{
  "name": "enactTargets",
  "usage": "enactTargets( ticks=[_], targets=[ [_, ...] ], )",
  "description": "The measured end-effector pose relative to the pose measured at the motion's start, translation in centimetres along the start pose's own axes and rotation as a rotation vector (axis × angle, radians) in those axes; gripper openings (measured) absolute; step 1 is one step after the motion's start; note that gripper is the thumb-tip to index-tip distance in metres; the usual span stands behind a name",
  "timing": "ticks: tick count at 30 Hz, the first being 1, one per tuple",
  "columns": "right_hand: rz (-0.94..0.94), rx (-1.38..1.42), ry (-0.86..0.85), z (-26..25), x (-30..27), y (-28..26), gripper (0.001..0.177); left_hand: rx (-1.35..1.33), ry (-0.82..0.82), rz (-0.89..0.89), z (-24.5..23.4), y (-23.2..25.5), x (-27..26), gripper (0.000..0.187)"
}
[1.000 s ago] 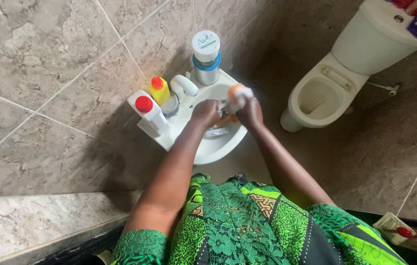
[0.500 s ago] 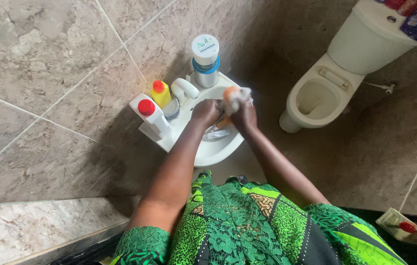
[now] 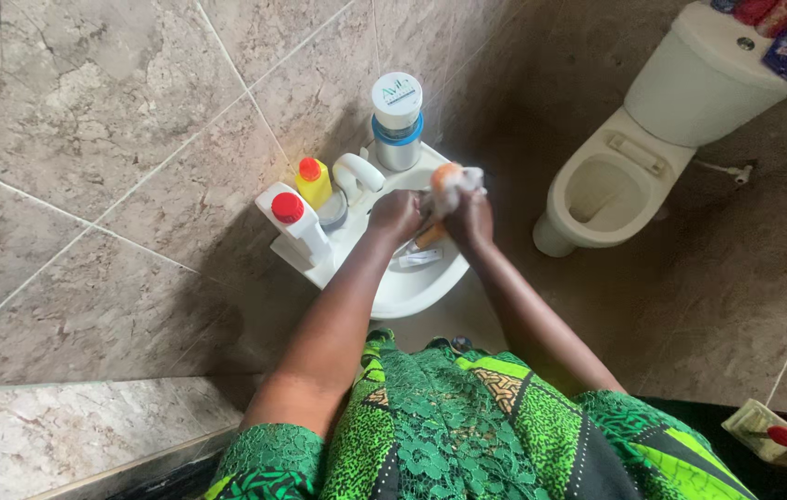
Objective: The person washes a white cloth by hand in a bathroom sink. They rub the cloth with both hands, rinse it under running water, and wring it out repeatedly.
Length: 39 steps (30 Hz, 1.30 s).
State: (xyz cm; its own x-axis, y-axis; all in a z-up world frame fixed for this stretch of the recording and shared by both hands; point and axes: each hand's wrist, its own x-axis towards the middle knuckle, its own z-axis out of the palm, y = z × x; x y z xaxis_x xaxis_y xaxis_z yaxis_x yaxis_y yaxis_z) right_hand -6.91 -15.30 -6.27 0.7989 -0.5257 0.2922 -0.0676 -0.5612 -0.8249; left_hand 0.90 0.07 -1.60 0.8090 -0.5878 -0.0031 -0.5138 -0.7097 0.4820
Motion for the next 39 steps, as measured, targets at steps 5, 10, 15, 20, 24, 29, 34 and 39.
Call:
enactTargets(
  ticks=[5, 10, 15, 20, 24, 29, 34, 39],
  targets=[
    [0.182, 0.212, 0.135, -3.5, 3.6, 1.5, 0.028, -0.044, 0.02, 0.05, -0.3, 0.7, -0.6, 0.024],
    [0.153, 0.745, 0.086, -7.0, 3.9, -3.1, 0.027, 0.116, -0.114, 0.124, -2.3, 1.3, -0.8, 0.028],
    [-0.088, 0.367, 0.153, -4.0, 1.8, -6.0, 0.037, -0.081, -0.048, -0.009, -1.7, 1.2, -0.8, 0.028],
    [-0.453, -0.14, 0.079, -4.4, -0.1, -7.1, 0.048, -0.143, -0.042, -0.001, -2.2, 1.0, -0.7, 0.031],
    [0.324, 0.142, -0.096, -5.5, 2.4, -5.3, 0.033, -0.081, -0.006, 0.014, -1.5, 1.0, -0.6, 0.035],
    [-0.262, -0.232, 0.055, -4.1, 0.5, -6.0, 0.031, -0.06, 0.035, 0.015, -0.2, -0.3, 0.5, 0.03],
    [-0.1, -0.244, -0.099, -2.6, -0.7, -6.2, 0.043, -0.057, -0.083, -0.012, -2.7, 0.9, -0.5, 0.036],
    [0.054, -0.129, -0.005, -3.5, 3.2, -3.0, 0.039, -0.081, -0.055, -0.024, -4.6, 2.8, -1.3, 0.041]
  ],
)
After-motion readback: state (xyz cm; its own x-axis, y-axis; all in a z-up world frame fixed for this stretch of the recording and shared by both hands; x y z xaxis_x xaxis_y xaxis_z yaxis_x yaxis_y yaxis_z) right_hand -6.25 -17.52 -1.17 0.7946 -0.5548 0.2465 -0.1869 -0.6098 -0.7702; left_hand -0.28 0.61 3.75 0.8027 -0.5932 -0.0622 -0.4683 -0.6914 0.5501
